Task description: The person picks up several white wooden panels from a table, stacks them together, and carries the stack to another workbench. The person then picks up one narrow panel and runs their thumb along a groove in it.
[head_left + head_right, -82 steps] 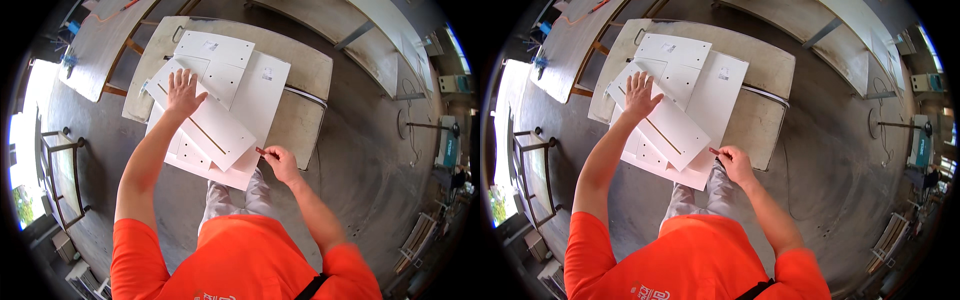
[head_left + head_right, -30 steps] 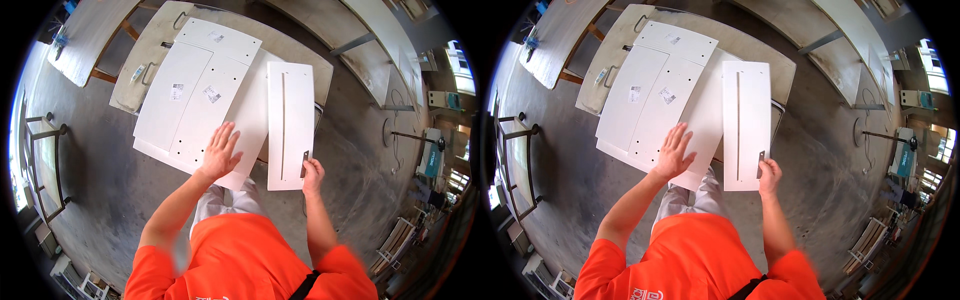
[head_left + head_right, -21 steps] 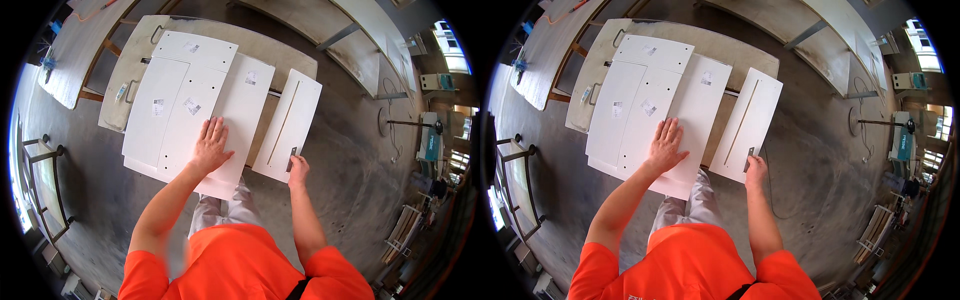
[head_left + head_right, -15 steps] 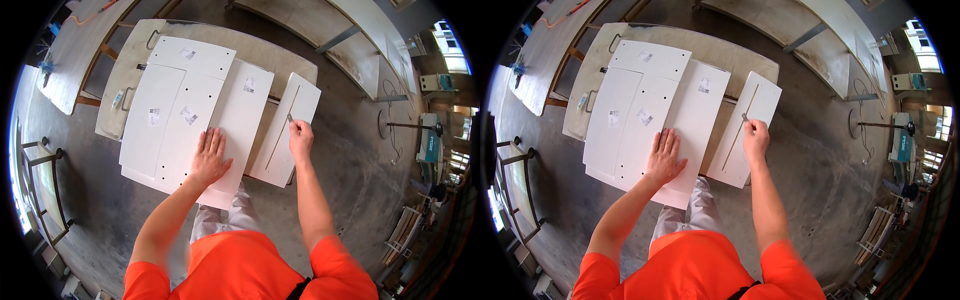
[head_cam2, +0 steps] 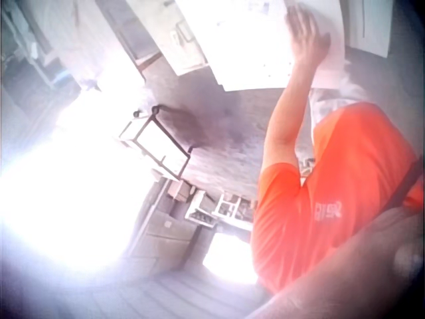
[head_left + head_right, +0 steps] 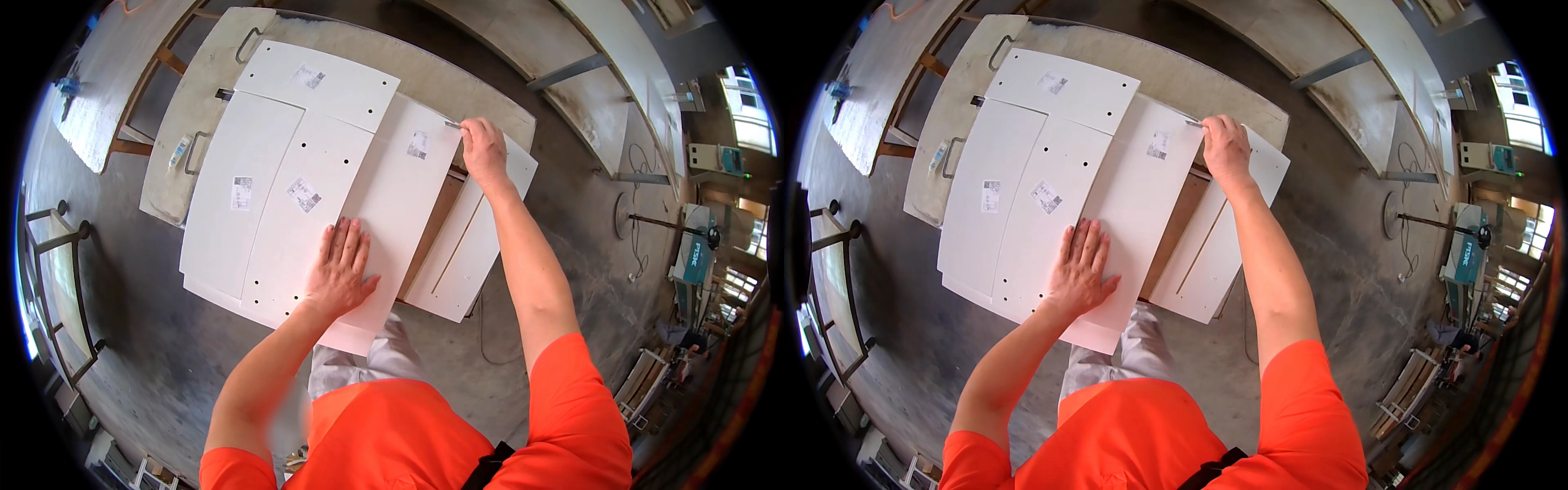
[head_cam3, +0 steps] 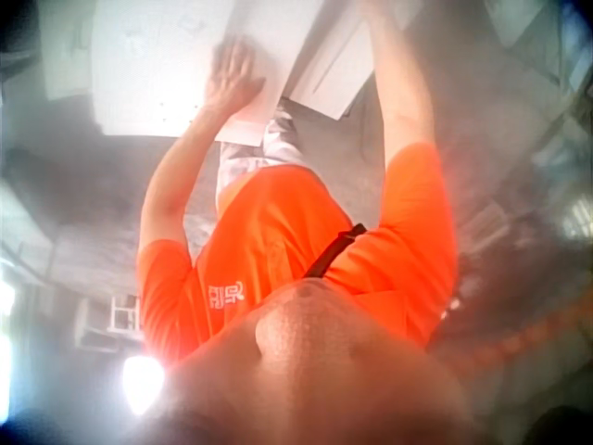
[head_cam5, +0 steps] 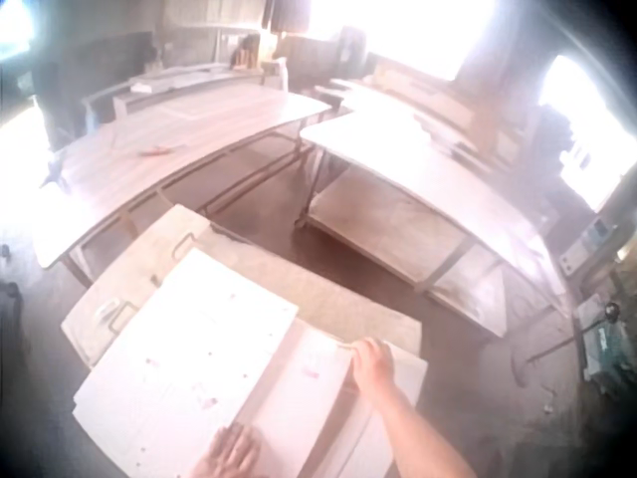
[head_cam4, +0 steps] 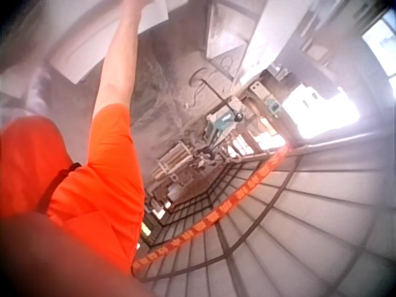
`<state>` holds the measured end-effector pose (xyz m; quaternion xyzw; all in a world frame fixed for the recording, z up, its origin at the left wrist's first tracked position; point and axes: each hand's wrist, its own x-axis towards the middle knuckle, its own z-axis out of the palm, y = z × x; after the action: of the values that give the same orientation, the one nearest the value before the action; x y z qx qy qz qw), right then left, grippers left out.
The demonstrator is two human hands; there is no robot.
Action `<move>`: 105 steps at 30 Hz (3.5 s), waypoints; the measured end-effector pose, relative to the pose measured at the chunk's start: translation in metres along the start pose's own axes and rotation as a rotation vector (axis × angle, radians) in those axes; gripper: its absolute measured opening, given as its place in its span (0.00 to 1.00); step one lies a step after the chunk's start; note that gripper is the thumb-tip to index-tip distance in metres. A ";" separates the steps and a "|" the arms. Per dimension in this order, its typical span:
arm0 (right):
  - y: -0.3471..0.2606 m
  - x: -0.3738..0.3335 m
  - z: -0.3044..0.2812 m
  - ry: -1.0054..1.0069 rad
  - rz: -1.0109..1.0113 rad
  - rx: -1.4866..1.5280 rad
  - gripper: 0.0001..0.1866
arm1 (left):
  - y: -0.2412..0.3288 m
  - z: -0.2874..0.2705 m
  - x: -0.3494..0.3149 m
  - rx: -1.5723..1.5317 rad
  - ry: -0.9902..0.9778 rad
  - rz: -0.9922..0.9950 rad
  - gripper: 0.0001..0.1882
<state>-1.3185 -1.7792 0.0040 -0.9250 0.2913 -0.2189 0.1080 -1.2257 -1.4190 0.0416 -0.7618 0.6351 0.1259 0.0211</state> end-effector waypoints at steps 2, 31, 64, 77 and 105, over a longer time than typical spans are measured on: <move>-0.004 0.001 -0.001 0.011 -0.017 -0.018 0.04 | 0.000 0.000 0.001 0.003 -0.001 -0.001 0.41; -0.064 -0.066 -0.026 -0.010 0.011 -0.018 0.05 | 0.002 -0.003 0.001 0.008 -0.005 0.008 0.42; -0.171 -0.215 -0.054 -0.160 -0.064 0.146 0.09 | -0.006 0.001 0.001 -0.021 0.107 0.067 0.32; -0.172 -0.212 -0.054 -0.043 -0.025 0.174 0.06 | -0.008 0.004 0.002 -0.004 0.166 0.086 0.32; -0.221 -0.277 -0.071 -0.134 0.002 0.220 0.07 | -0.007 0.004 0.002 0.062 0.102 0.079 0.33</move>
<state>-1.4466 -1.4433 0.0442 -0.9197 0.2586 -0.1872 0.2285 -1.2198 -1.4186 0.0363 -0.7406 0.6685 0.0680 0.0072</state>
